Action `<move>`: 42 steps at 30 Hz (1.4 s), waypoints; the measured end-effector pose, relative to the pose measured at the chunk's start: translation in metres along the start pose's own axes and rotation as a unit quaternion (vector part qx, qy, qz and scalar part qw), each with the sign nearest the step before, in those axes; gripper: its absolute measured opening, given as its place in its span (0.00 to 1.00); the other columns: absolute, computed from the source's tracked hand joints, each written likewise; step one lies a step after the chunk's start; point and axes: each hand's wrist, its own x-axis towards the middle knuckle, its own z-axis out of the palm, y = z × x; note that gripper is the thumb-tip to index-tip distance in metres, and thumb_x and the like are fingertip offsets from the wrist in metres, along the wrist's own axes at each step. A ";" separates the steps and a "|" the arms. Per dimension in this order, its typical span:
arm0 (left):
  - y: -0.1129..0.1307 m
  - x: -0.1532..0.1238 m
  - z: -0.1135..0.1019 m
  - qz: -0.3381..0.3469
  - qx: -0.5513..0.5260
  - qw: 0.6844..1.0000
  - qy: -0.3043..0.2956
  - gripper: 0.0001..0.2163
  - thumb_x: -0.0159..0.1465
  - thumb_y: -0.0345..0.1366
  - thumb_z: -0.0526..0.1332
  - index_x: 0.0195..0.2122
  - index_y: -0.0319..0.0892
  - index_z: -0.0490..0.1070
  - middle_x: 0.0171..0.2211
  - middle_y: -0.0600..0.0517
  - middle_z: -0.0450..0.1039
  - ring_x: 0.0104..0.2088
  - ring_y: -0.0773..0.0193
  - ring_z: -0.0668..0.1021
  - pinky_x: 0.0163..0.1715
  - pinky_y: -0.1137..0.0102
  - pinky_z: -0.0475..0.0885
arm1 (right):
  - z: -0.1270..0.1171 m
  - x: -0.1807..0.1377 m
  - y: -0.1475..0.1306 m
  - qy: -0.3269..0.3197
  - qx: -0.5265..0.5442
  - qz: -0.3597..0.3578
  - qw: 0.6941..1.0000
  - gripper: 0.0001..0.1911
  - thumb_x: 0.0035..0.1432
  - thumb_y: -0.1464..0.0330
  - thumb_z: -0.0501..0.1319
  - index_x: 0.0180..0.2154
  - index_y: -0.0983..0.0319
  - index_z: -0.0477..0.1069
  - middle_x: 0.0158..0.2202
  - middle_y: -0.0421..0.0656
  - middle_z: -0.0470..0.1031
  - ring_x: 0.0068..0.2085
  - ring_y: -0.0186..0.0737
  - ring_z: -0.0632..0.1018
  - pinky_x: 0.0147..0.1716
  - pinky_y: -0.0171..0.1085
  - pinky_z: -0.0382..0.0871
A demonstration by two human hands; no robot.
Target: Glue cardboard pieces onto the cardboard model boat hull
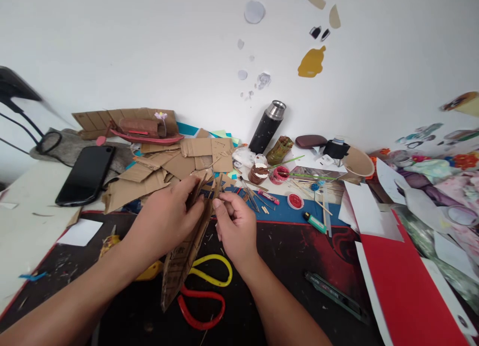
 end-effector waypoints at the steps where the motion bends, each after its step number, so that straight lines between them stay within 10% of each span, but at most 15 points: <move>1: -0.001 0.000 0.000 0.003 0.003 1.000 0.001 0.14 0.67 0.47 0.51 0.43 0.48 0.72 0.27 0.48 0.77 0.30 0.46 0.81 0.30 0.61 0.63 | 0.000 0.000 0.000 -0.004 -0.003 -0.002 1.000 0.14 0.70 0.54 0.65 0.43 0.58 0.75 0.20 0.30 0.60 0.19 0.33 0.62 0.18 0.34 0.54; 20: 0.012 -0.014 0.010 0.052 0.114 0.991 0.041 0.15 0.71 0.41 0.50 0.47 0.43 0.75 0.31 0.42 0.83 0.28 0.44 0.85 0.24 0.63 0.60 | 0.000 0.000 -0.005 0.014 -0.145 -0.060 0.988 0.07 0.69 0.61 0.61 0.40 0.57 0.70 0.22 0.31 0.63 0.23 0.35 0.65 0.25 0.36 0.55; 36: 0.012 -0.005 0.002 0.012 -0.088 0.996 0.010 0.19 0.71 0.55 0.53 0.36 0.48 0.74 0.29 0.50 0.81 0.29 0.52 0.81 0.31 0.63 0.67 | 0.005 -0.006 -0.001 -0.026 -0.160 -0.063 0.985 0.03 0.71 0.65 0.61 0.42 0.56 0.72 0.31 0.39 0.77 0.28 0.40 0.74 0.29 0.36 0.65; 42: 0.009 -0.004 0.004 -0.002 -0.110 0.994 0.015 0.19 0.71 0.56 0.54 0.36 0.48 0.75 0.28 0.51 0.80 0.30 0.52 0.81 0.33 0.63 0.68 | 0.006 -0.002 0.002 -0.012 -0.133 -0.063 0.989 0.05 0.67 0.65 0.62 0.36 0.55 0.67 0.25 0.33 0.66 0.25 0.37 0.67 0.26 0.36 0.58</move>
